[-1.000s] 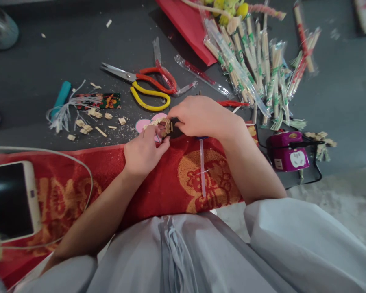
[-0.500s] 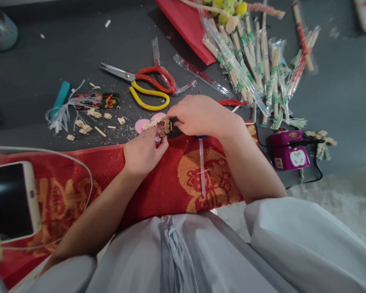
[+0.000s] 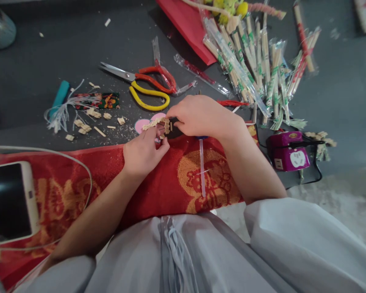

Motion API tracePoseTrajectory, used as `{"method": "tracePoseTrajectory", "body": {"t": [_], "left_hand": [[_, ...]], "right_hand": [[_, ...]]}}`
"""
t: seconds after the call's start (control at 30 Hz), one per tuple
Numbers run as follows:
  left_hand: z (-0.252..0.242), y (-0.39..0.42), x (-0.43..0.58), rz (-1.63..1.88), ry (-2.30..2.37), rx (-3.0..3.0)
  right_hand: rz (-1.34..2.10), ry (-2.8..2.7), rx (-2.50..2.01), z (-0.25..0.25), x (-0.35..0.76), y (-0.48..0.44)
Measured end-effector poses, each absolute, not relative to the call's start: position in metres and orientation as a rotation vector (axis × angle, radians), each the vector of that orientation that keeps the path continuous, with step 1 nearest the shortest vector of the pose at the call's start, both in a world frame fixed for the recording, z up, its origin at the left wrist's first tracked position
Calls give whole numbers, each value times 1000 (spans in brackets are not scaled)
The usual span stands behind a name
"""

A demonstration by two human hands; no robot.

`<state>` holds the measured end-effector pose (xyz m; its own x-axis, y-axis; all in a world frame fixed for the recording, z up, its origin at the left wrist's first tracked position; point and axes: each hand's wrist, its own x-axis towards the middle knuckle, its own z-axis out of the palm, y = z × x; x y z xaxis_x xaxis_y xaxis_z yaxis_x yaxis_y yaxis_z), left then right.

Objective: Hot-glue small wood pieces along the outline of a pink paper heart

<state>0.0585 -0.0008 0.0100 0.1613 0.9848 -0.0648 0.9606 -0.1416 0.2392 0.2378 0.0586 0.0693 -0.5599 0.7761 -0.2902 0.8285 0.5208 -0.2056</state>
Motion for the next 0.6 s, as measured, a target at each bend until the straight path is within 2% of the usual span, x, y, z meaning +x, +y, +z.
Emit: {"method": "tracePoseTrajectory", "body": {"t": [0.6], "left_hand": [[10,0,59,137,1898,2192]], "right_hand": [[-509,2577,1424,69,240,59]]}}
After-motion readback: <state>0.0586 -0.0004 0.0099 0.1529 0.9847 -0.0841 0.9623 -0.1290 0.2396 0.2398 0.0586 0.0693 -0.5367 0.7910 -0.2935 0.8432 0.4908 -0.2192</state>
